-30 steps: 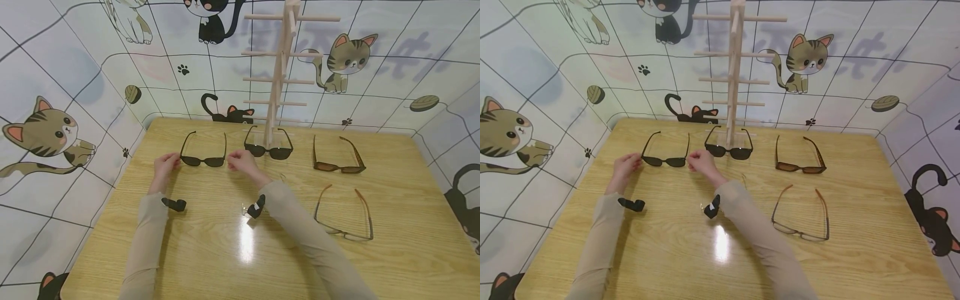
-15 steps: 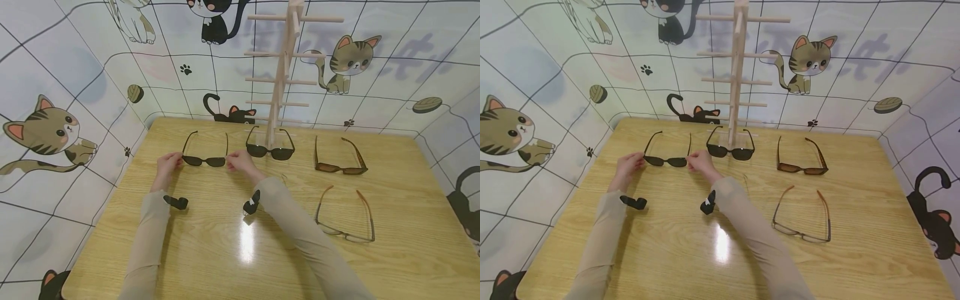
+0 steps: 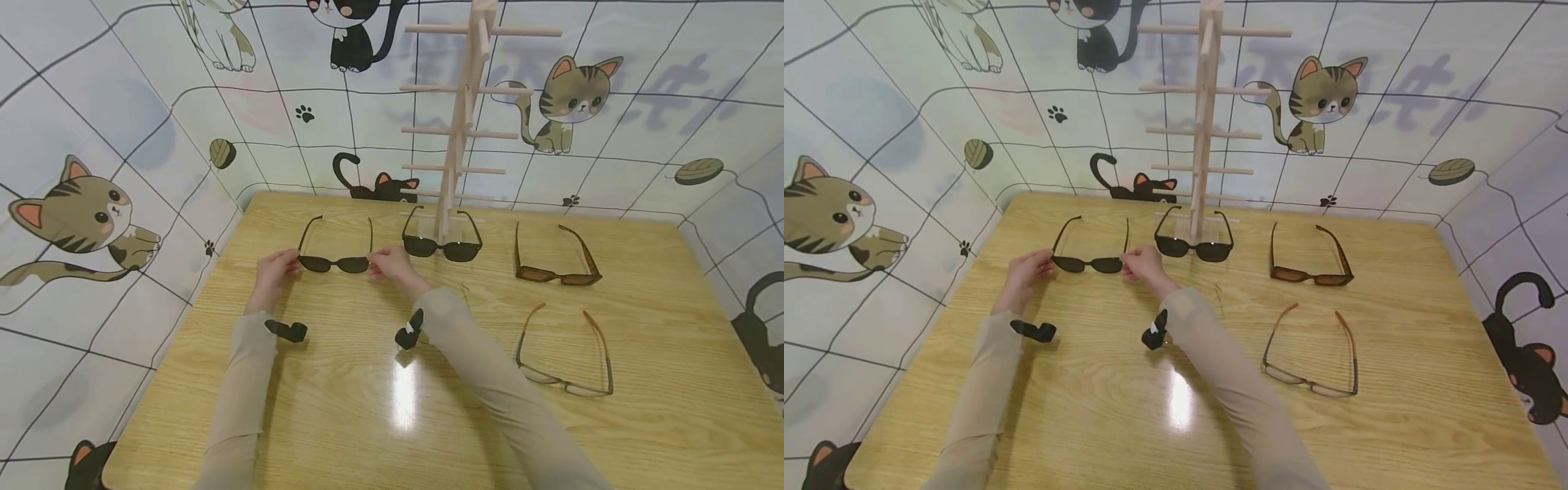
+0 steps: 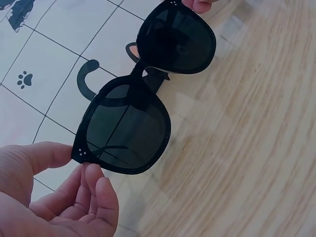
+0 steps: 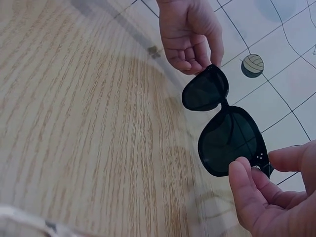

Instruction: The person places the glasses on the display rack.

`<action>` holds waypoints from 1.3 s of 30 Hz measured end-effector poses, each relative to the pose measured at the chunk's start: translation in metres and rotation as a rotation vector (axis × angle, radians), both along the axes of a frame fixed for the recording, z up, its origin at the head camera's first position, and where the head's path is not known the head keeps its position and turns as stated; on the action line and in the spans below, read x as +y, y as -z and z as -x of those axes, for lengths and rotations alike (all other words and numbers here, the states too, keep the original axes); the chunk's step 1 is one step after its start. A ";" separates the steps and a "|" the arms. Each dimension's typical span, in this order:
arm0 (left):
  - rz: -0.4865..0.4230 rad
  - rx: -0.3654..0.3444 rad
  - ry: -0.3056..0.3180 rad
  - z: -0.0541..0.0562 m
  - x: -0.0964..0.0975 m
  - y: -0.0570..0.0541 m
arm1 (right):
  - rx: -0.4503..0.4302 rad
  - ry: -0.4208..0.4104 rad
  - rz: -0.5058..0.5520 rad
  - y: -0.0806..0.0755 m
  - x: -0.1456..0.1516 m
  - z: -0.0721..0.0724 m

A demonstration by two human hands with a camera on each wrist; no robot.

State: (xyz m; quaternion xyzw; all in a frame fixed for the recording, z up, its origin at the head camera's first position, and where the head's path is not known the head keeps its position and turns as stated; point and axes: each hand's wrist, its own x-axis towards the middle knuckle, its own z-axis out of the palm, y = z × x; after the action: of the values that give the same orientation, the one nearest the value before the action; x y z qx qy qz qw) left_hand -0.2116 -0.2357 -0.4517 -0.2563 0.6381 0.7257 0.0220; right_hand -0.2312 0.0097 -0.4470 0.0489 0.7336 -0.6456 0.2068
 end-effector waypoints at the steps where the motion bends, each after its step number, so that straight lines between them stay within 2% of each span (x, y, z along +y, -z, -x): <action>1: -0.010 -0.005 -0.002 0.000 0.000 -0.001 | -0.002 0.000 0.006 0.000 0.000 0.000; 8: -0.115 0.008 0.014 -0.010 0.000 -0.018 | -0.022 -0.009 0.075 -0.005 0.002 -0.003; 12: -0.144 0.028 0.039 -0.018 0.002 -0.027 | -0.026 -0.016 0.108 -0.011 0.005 -0.006; 16: -0.168 0.053 0.051 -0.022 0.002 -0.031 | -0.022 -0.025 0.126 -0.017 0.007 -0.010; 19: -0.197 0.067 0.037 -0.022 0.000 -0.030 | -0.014 -0.027 0.141 -0.022 0.008 -0.012; 26: -0.232 0.121 0.055 -0.024 -0.002 -0.037 | -0.015 -0.019 0.177 -0.033 0.012 -0.015; 31: -0.253 0.161 0.055 -0.028 -0.001 -0.043 | 0.004 -0.008 0.198 -0.043 0.015 -0.021; 39: -0.297 0.237 0.059 -0.038 0.005 -0.059 | 0.101 -0.011 0.205 -0.058 0.023 -0.033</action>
State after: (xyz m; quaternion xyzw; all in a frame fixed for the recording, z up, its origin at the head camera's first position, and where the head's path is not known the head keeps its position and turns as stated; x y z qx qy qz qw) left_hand -0.1739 -0.2306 -0.3927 -0.1443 0.5293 0.8361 0.0058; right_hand -0.1982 0.0330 -0.3891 -0.0091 0.6732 -0.7179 0.1770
